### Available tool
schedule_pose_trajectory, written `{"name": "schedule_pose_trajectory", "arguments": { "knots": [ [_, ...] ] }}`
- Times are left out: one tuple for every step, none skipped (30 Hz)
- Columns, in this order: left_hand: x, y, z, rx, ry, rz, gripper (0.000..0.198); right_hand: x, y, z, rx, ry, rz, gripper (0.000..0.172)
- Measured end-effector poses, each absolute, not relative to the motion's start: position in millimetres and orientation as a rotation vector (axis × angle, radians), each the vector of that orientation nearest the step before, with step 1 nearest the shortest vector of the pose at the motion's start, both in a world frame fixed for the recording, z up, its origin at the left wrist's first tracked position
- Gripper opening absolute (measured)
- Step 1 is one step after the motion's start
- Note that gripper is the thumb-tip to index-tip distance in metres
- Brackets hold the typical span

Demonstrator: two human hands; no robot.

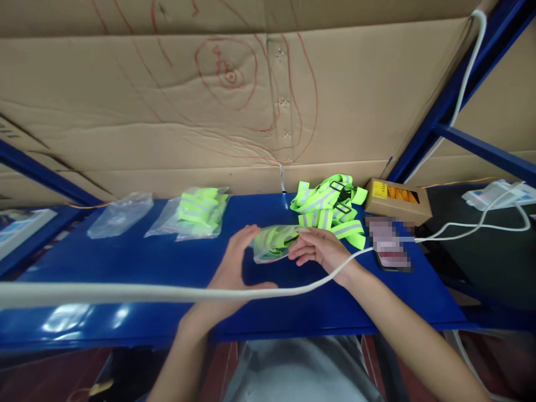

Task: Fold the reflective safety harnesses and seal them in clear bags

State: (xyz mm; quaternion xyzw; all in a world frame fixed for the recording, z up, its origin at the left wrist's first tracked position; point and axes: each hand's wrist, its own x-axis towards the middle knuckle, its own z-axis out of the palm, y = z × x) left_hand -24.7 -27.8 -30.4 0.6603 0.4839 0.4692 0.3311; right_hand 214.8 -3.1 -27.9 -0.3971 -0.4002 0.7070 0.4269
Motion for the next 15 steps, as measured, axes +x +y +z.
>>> {"name": "schedule_pose_trajectory", "arguments": {
  "knots": [
    [-18.2, -23.1, -32.5, 1.741, 1.233, 1.231, 0.093, 214.1, -4.6, -27.2, -0.950, -1.028, 1.791, 0.049],
    [-12.3, -18.2, -33.5, 1.742, 1.194, 1.227, 0.082, 214.2, -5.6, -26.7, -0.927, -1.084, 1.791, 0.050],
    [-7.8, -13.5, -33.0, 1.750, 1.159, 1.232, 0.067, 215.3, -5.7, -26.3, -0.925, -1.158, 1.747, 0.049],
    [-5.1, -9.3, -30.8, 1.775, 1.125, 1.234, 0.053, 217.5, -5.0, -25.8, -0.942, -1.236, 1.655, 0.048],
    [-4.2, -5.5, -27.0, 1.809, 1.097, 1.217, 0.042, 220.5, -3.5, -25.0, -0.971, -1.300, 1.520, 0.047],
    [-4.6, -2.2, -22.1, 1.844, 1.071, 1.186, 0.037, 224.3, -1.4, -23.9, -0.999, -1.343, 1.365, 0.046],
    [-5.9, 0.8, -16.8, 1.865, 1.047, 1.156, 0.035, 228.5, 1.0, -22.4, -1.011, -1.373, 1.226, 0.045],
    [-7.3, 3.5, -11.8, 1.867, 1.029, 1.140, 0.033, 232.9, 3.4, -20.6, -1.005, -1.405, 1.127, 0.044],
    [-8.5, 6.1, -7.9, 1.852, 1.015, 1.126, 0.031, 237.0, 5.3, -18.9, -0.991, -1.446, 1.079, 0.043],
    [-9.1, 8.6, -5.5, 1.824, 1.001, 1.108, 0.027, 240.8, 6.7, -17.6, -0.976, -1.493, 1.073, 0.043],
    [-9.0, 10.9, -5.0, 1.791, 0.984, 1.080, 0.022, 243.8, 7.4, -17.0, -0.960, -1.536, 1.092, 0.042],
    [-8.3, 13.2, -6.1, 1.759, 0.964, 1.044, 0.017, 246.1, 7.4, -17.3, -0.949, -1.563, 1.118, 0.042],
    [-7.3, 15.2, -8.6, 1.729, 0.946, 1.004, 0.013, 247.7, 7.0, -18.6, -0.946, -1.571, 1.139, 0.042],
    [-6.2, 17.0, -12.0, 1.705, 0.924, 0.970, 0.011, 248.6, 6.3, -20.5, -0.950, -1.560, 1.152, 0.042],
    [-5.1, 18.4, -15.7, 1.683, 0.901, 0.955, 0.014, 249.1, 5.5, -22.8, -0.960, -1.540, 1.163, 0.043]
  ]
}}
